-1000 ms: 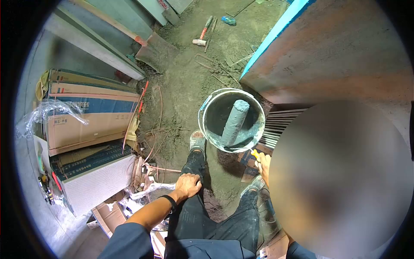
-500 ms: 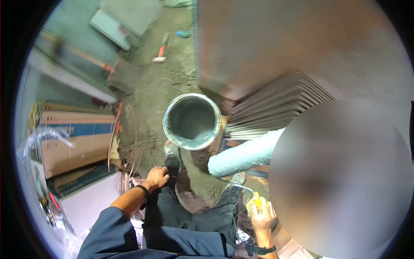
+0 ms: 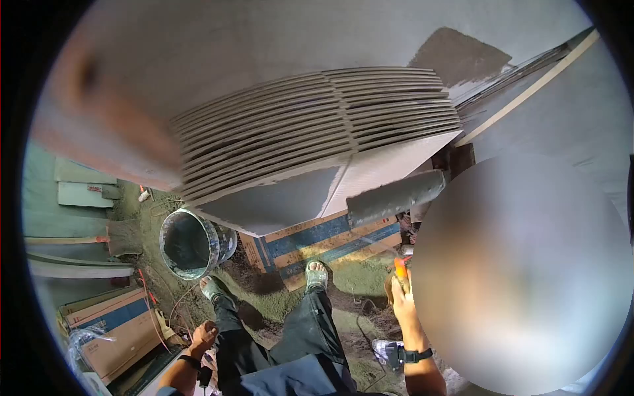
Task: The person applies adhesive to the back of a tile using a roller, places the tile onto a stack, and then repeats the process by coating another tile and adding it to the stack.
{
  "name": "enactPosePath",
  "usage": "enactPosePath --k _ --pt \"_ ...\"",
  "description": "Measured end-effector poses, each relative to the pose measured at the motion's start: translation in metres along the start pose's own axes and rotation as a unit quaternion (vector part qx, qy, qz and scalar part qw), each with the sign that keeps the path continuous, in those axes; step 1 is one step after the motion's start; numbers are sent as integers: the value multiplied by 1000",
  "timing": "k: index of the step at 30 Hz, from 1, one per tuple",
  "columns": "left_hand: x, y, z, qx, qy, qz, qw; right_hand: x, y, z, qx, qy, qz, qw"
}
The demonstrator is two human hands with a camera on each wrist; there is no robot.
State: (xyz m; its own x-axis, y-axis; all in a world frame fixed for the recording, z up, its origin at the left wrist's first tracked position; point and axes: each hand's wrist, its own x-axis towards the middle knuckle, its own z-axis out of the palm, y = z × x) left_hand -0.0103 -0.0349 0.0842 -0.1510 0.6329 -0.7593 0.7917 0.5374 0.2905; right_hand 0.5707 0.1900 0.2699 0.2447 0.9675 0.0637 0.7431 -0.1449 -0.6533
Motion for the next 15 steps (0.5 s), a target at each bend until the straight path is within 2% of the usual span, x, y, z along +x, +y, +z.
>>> enactPosePath --k 1,2,3,4,6,7,9,11,13,15 --pt "3 4 11 3 0 58 998 19 13 -1 13 -6 -1 1000" --pt "4 6 22 -11 -15 19 1000 36 23 1 21 -11 3 1000" --pt "-4 32 17 -25 -31 -22 999 52 31 4 29 0 -15 999" --pt "-1 25 28 -22 -29 -31 999 64 38 7 37 12 -33 999" --pt "10 31 39 49 -5 92 994 84 46 7 60 -11 -8 998" --pt "10 39 36 52 -4 88 995 91 50 7 75 -29 14 997" --pt "-3 128 -4 -6 27 80 996 100 62 10 101 -47 35 993" --pt "-3 161 -18 -12 21 74 997 111 52 3 183 -91 95 974" --pt "-3 189 -27 -27 6 89 996 113 61 10 191 -95 92 973" --pt "0 199 -22 -11 -1 89 996 114 60 15 91 -40 57 993"
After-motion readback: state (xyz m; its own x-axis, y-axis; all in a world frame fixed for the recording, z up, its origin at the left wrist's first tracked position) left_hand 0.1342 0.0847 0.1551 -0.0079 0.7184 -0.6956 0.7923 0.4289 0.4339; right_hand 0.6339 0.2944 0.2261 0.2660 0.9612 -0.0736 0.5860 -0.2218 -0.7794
